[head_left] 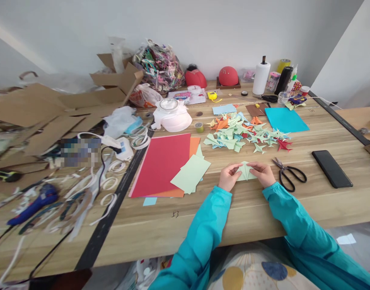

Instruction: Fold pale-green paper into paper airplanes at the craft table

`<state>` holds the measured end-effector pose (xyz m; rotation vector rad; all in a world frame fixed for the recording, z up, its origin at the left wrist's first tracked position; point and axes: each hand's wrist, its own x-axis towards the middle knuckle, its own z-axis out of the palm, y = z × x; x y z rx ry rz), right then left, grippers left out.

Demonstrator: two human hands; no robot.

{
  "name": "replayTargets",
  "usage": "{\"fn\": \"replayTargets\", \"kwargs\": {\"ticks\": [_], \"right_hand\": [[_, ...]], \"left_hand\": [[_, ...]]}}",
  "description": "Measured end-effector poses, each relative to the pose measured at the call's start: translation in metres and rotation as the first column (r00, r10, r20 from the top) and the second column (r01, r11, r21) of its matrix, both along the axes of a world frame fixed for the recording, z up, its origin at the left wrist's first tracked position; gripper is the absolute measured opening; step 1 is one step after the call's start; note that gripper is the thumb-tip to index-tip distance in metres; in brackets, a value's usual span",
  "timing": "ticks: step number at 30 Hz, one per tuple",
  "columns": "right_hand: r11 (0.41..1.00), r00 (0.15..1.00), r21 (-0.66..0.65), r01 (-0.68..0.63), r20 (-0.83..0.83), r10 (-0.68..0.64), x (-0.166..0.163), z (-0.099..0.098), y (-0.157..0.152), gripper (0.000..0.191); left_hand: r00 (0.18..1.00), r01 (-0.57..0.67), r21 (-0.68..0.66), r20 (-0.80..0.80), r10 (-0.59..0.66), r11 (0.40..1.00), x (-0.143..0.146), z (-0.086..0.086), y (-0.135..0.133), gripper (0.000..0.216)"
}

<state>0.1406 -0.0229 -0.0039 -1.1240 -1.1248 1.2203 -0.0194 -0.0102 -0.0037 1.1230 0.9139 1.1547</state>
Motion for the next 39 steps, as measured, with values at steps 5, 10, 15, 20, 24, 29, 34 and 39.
{"fn": "replayTargets", "kwargs": {"ticks": [5, 10, 15, 20, 24, 29, 34, 39], "right_hand": [[0.999, 1.0, -0.027, 0.021, -0.018, -0.021, -0.002, 0.001, 0.0, 0.025], [0.999, 0.999, -0.032, 0.032, -0.019, -0.032, -0.003, 0.003, 0.0, 0.028], [0.999, 0.999, -0.019, 0.029, 0.018, -0.028, -0.003, 0.002, 0.0, 0.029], [1.0, 0.999, -0.004, 0.017, 0.044, -0.017, -0.004, 0.004, 0.0, 0.028], [1.0, 0.999, -0.004, 0.013, 0.049, -0.012, -0.003, 0.005, 0.0, 0.027], [1.0, 0.997, 0.005, -0.007, 0.075, 0.007, -0.001, 0.006, 0.0, 0.025], [0.998, 0.992, -0.039, 0.04, 0.124, -0.035, -0.002, 0.007, -0.001, 0.025], [0.992, 0.985, -0.092, 0.087, 0.155, -0.072, -0.004, 0.006, -0.002, 0.029]], "left_hand": [[0.999, -0.009, 0.027, -0.035, 0.009, 1.0, -0.001, -0.004, 0.002, 0.027], [0.999, -0.029, -0.001, -0.035, 0.029, 1.0, 0.0, -0.001, 0.002, 0.025], [0.997, -0.067, -0.028, -0.045, 0.065, 0.997, 0.0, 0.004, 0.0, 0.021], [0.996, -0.077, -0.03, -0.051, 0.075, 0.997, 0.001, 0.006, -0.001, 0.023], [0.991, -0.097, -0.015, -0.097, 0.095, 0.995, 0.001, 0.005, -0.001, 0.023], [0.982, -0.123, 0.064, -0.139, 0.13, 0.99, 0.001, 0.009, -0.003, 0.017], [0.977, -0.134, 0.045, -0.162, 0.139, 0.99, 0.003, 0.012, -0.005, 0.012], [0.968, -0.168, -0.03, -0.192, 0.159, 0.985, 0.005, 0.009, -0.004, 0.016]]}}
